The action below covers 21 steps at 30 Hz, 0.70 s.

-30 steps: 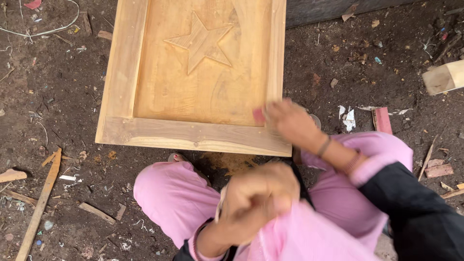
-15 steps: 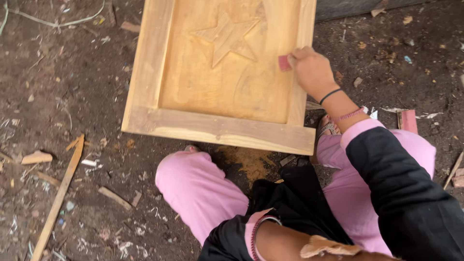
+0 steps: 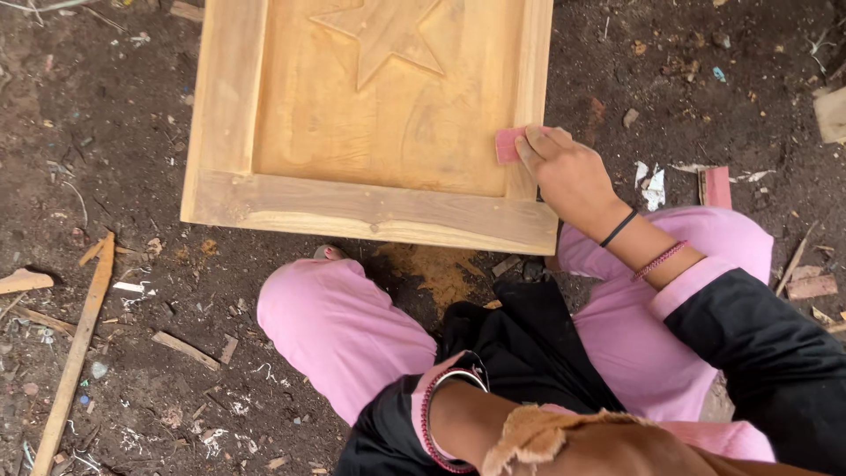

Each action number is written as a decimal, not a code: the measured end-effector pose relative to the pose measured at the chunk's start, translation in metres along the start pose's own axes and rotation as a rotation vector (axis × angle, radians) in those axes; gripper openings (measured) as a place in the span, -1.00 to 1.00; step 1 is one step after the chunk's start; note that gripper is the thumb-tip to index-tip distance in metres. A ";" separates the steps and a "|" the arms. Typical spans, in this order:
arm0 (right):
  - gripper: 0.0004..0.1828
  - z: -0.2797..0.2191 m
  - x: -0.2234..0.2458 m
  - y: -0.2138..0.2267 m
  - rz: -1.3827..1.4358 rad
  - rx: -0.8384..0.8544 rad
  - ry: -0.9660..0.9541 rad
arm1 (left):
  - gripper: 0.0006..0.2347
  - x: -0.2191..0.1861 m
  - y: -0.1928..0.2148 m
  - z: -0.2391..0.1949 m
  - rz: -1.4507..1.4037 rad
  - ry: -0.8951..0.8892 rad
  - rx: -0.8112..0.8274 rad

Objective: The person sits on the ground and sands a rectangular wooden board with a carved star using a sanding block. They focus on smoothing the edges and the carved star area, holding the board steady with one hand while sanding with the other.

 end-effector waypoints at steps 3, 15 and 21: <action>-0.59 0.011 -0.006 -0.001 -0.021 -0.071 0.055 | -0.84 0.002 -0.002 0.008 0.013 -0.005 0.014; -0.71 0.063 -0.067 -0.031 -0.112 -0.205 0.019 | -0.88 0.009 -0.024 0.002 -0.026 -0.071 0.119; -0.67 0.006 0.005 0.005 -0.204 0.102 0.084 | -0.90 0.005 -0.014 0.012 0.032 -0.104 0.139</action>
Point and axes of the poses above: each hand's wrist, its own z-axis towards the middle knuckle, its own y-axis out of the back of the hand, x = y × z, the point moved 3 cm from there along z, towards the middle knuckle, and after that the axes turned 9 degrees about z, right-handed, at the moved point
